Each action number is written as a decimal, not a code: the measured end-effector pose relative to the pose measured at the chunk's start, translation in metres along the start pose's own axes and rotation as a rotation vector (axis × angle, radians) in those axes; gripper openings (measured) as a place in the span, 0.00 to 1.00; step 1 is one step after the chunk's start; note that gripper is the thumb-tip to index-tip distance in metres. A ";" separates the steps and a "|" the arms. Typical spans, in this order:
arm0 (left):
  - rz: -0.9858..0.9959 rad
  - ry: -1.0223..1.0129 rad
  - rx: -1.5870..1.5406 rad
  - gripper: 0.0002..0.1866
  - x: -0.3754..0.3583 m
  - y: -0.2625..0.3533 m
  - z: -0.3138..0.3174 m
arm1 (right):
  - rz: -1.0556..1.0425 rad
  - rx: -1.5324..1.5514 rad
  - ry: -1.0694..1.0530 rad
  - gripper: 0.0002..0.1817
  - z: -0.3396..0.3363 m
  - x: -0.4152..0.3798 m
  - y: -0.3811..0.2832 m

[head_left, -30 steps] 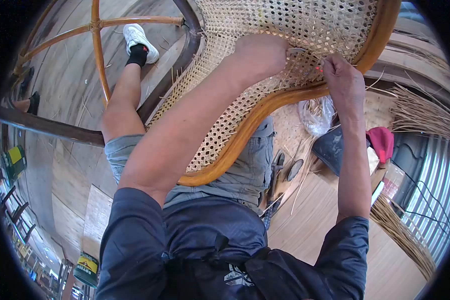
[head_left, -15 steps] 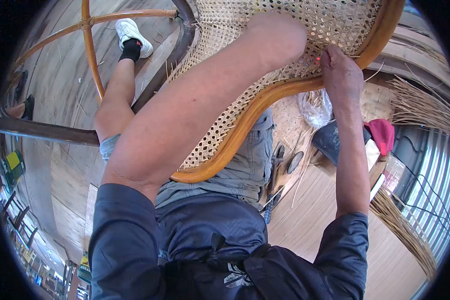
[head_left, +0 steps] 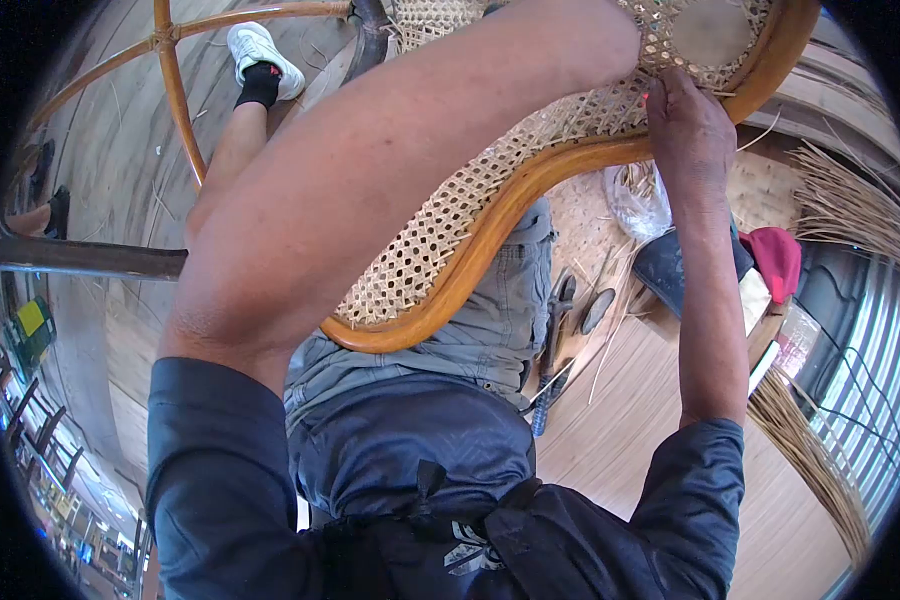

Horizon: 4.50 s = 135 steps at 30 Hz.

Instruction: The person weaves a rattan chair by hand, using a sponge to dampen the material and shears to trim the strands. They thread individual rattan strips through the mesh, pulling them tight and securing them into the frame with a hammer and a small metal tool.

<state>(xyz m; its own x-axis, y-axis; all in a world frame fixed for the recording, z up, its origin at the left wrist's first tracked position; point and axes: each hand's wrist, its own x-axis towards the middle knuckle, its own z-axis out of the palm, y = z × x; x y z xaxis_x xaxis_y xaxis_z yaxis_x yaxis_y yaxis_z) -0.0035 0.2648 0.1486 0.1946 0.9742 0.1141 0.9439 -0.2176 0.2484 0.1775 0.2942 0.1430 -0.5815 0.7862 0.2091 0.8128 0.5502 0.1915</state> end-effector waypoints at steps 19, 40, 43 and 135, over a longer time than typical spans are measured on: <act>0.025 -0.082 0.116 0.11 0.009 0.001 -0.005 | 0.057 -0.073 0.041 0.11 0.007 -0.004 -0.008; 0.095 -0.081 0.125 0.11 0.003 -0.001 -0.010 | -0.050 0.037 0.102 0.11 0.021 -0.006 0.001; 0.002 -0.210 0.066 0.11 0.011 0.003 -0.018 | -0.021 0.015 0.099 0.11 0.020 -0.005 -0.003; -0.151 -0.157 -0.343 0.13 -0.010 -0.003 0.026 | 0.022 0.107 -0.107 0.10 0.005 0.011 -0.018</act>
<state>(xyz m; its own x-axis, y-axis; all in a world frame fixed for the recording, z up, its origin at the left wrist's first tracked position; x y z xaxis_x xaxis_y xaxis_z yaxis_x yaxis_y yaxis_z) -0.0015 0.2572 0.1220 0.1236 0.9882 -0.0902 0.8264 -0.0522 0.5607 0.1569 0.2947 0.1367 -0.5613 0.8206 0.1078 0.8276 0.5551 0.0831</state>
